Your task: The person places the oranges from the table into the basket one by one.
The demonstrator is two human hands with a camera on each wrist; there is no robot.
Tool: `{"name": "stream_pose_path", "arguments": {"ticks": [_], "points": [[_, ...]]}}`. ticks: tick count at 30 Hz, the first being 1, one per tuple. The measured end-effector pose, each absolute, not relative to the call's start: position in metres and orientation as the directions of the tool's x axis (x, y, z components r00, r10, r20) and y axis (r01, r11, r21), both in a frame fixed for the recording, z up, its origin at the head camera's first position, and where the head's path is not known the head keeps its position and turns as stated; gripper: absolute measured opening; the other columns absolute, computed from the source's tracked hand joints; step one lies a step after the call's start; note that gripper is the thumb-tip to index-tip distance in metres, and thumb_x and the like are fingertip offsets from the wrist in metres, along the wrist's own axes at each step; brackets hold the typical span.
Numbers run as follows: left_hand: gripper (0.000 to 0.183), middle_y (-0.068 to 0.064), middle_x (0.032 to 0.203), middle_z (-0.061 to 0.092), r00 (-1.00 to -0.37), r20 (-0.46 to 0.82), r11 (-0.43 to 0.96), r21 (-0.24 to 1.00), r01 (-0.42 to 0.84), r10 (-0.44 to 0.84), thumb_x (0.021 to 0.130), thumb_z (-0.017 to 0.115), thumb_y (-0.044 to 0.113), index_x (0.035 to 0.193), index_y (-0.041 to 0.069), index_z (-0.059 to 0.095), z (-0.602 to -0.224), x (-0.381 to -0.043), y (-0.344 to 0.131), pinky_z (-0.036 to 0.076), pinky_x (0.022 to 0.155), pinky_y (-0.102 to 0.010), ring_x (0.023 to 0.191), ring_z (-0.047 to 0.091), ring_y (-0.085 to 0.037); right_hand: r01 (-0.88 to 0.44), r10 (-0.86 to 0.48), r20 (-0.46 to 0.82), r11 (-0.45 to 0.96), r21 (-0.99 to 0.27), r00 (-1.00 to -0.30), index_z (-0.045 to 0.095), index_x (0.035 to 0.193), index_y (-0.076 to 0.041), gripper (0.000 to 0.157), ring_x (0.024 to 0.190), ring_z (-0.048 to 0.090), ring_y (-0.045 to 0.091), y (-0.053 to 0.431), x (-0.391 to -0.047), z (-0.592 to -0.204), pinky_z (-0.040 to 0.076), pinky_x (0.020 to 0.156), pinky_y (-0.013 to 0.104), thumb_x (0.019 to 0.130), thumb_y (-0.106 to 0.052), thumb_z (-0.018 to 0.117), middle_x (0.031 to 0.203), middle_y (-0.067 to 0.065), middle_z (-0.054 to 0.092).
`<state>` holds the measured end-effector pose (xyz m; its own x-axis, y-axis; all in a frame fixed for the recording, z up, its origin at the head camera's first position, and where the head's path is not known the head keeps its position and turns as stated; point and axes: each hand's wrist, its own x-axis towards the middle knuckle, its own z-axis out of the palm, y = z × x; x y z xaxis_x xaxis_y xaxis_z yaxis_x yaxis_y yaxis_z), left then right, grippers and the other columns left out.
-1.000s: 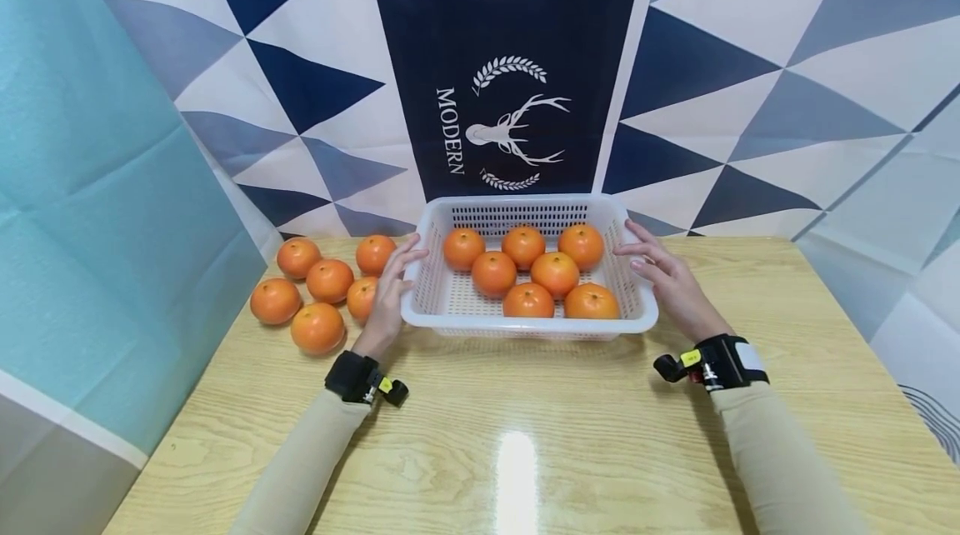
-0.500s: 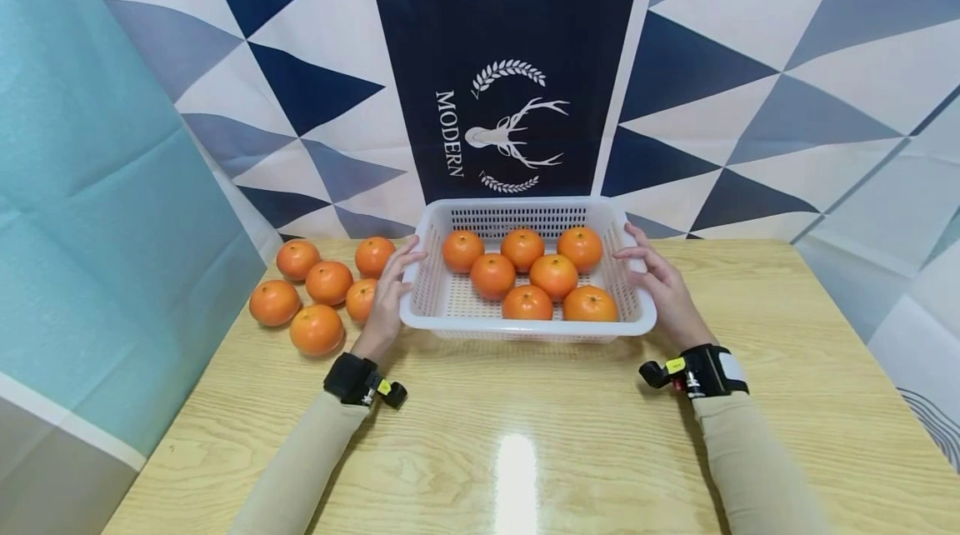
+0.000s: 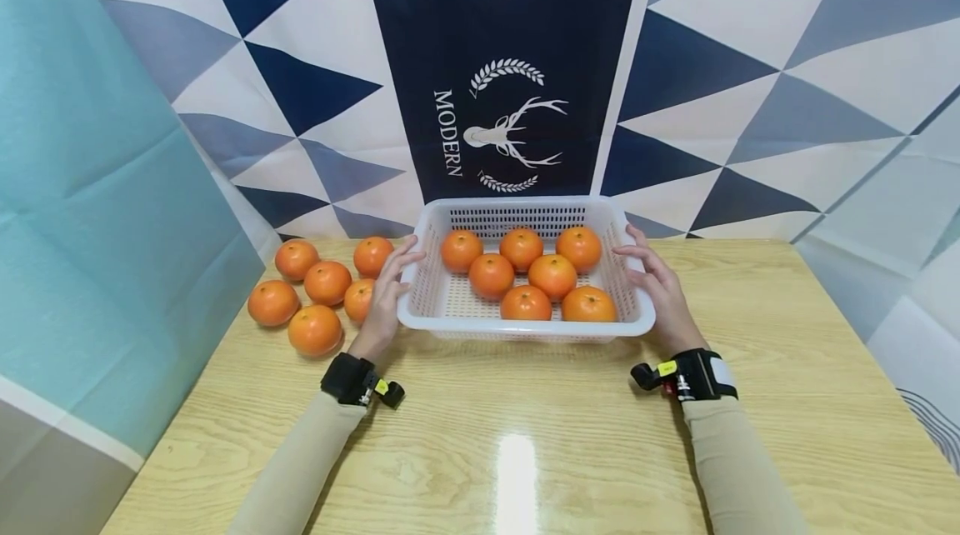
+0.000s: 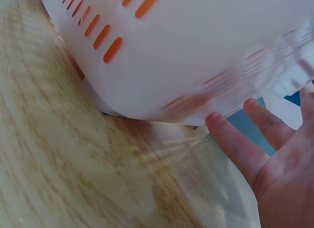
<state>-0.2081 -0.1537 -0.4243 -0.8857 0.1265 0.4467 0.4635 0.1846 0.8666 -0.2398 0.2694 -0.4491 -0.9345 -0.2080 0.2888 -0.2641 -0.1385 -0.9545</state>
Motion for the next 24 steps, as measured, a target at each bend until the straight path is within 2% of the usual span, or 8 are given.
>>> {"name": "stream_pose_path", "arguments": {"ticks": [5,9,13,17,21,24], "points": [[0.050,-0.031,0.159,0.029,-0.889,0.441,0.190,0.869,0.458,0.126,0.085,0.036,-0.013,0.132,-0.015,0.053,-0.424,-0.209,-0.153,0.024,0.117,-0.069,0.149,0.023,-0.043,-0.266,-0.214,0.303,-0.184,-0.946,-0.929,0.048,0.137,0.008,0.037,0.156,0.003,0.023,0.270,-0.240,-0.450,0.041,0.106,0.011,0.103,-0.005,0.042,0.171,0.002,0.008],[0.051,-0.025,0.160,0.032,-0.889,0.439,0.284,0.842,0.458,0.130,0.086,0.037,-0.012,0.133,-0.008,0.055,-0.435,-0.220,-0.158,0.028,0.116,-0.067,0.149,0.027,-0.040,-0.264,-0.215,0.304,-0.196,-0.944,-0.928,0.048,0.136,0.009,0.036,0.156,0.003,0.023,0.269,-0.241,-0.450,0.039,0.108,0.012,0.103,-0.004,0.042,0.171,0.001,0.009],[0.051,-0.019,0.158,0.039,-0.871,0.475,0.409,0.775,0.482,0.125,0.087,0.044,-0.009,0.136,0.000,0.056,-0.438,-0.226,-0.164,0.047,0.104,-0.062,0.135,0.048,-0.039,-0.265,-0.207,0.299,-0.175,-0.948,-0.932,0.048,0.134,0.009,0.034,0.156,0.002,0.023,0.269,-0.240,-0.450,0.038,0.110,0.012,0.103,-0.004,0.042,0.171,0.002,0.010],[0.049,-0.016,0.153,0.047,-0.828,0.554,0.483,0.704,0.521,0.085,0.089,0.051,-0.004,0.136,0.004,0.056,-0.429,-0.226,-0.168,0.058,0.089,-0.056,0.113,0.066,-0.040,-0.254,-0.212,0.285,-0.163,-0.953,-0.935,0.047,0.136,0.009,0.036,0.156,0.002,0.023,0.270,-0.239,-0.450,0.038,0.111,0.013,0.103,-0.007,0.043,0.171,0.000,0.009],[0.043,-0.018,0.147,0.054,-0.784,0.619,0.547,0.640,0.540,0.050,0.090,0.052,0.005,0.132,0.005,0.060,-0.415,-0.223,-0.173,0.059,0.087,-0.055,0.112,0.066,-0.038,-0.249,-0.219,0.281,-0.166,-0.954,-0.934,0.044,0.137,0.009,0.038,0.156,0.002,0.023,0.271,-0.240,-0.451,0.039,0.109,0.013,0.104,-0.008,0.043,0.171,-0.002,0.008],[0.041,-0.019,0.145,0.054,-0.777,0.626,0.562,0.622,0.545,0.060,0.092,0.052,0.010,0.131,0.004,0.060,-0.405,-0.220,-0.180,0.059,0.088,-0.057,0.120,0.061,-0.037,-0.253,-0.208,0.285,-0.170,-0.953,-0.936,0.046,0.136,0.008,0.036,0.156,0.002,0.024,0.269,-0.241,-0.452,0.040,0.108,0.012,0.104,-0.008,0.043,0.171,0.000,0.009]]}}
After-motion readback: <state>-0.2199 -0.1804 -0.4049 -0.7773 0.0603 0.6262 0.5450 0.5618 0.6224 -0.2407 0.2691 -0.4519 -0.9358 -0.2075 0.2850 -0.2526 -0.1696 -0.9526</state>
